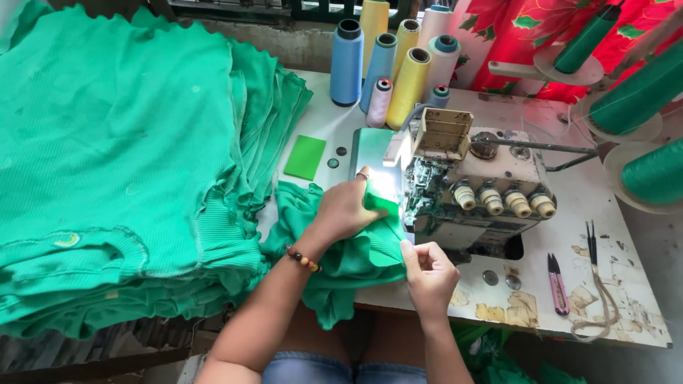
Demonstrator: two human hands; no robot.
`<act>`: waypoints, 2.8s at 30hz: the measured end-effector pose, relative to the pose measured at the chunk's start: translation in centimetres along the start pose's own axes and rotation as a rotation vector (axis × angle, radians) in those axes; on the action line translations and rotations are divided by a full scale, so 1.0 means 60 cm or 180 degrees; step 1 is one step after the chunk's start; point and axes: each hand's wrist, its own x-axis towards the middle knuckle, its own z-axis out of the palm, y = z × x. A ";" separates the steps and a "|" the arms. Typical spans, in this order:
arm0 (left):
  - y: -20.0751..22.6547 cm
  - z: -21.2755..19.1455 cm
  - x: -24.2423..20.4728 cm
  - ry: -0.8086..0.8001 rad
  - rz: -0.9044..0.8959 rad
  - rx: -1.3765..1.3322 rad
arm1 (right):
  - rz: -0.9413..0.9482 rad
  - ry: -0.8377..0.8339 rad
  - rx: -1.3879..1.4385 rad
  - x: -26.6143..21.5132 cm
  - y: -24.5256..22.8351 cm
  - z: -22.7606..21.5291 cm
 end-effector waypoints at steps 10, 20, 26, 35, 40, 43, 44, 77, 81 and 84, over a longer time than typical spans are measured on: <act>0.033 0.029 -0.049 0.1882 0.1517 0.1283 | 0.0144 -0.0255 0.0373 0.028 0.030 0.011; 0.029 -0.014 0.008 -0.0098 0.1170 0.0531 | -0.0050 -0.0173 0.0618 0.037 0.094 0.025; 0.031 -0.020 0.012 -0.0309 0.1075 0.0392 | -0.0106 -0.0185 0.0710 0.036 0.100 0.022; 0.018 -0.009 0.034 -0.0378 0.1005 0.0584 | -0.0026 -0.0198 0.0686 0.041 0.088 0.021; 0.014 -0.018 0.053 -0.0369 0.0919 0.0539 | 0.0031 -0.0190 0.0616 0.051 0.089 0.029; 0.012 -0.025 0.061 -0.0360 0.0864 0.0522 | 0.0124 -0.0045 0.0508 0.056 0.073 0.034; 0.012 -0.030 0.062 -0.0323 0.0806 0.0498 | 0.0133 -0.0011 0.0474 0.059 0.075 0.036; 0.054 -0.104 -0.111 0.0892 0.2532 0.0030 | -0.2405 -0.0772 -0.0355 0.083 -0.016 0.001; 0.056 -0.094 -0.123 0.0759 0.2357 0.0118 | -0.2206 0.0052 -0.0007 0.050 -0.024 0.003; 0.051 -0.044 -0.134 0.0507 0.2183 0.1365 | -0.1203 -0.0214 0.0340 0.012 0.007 -0.021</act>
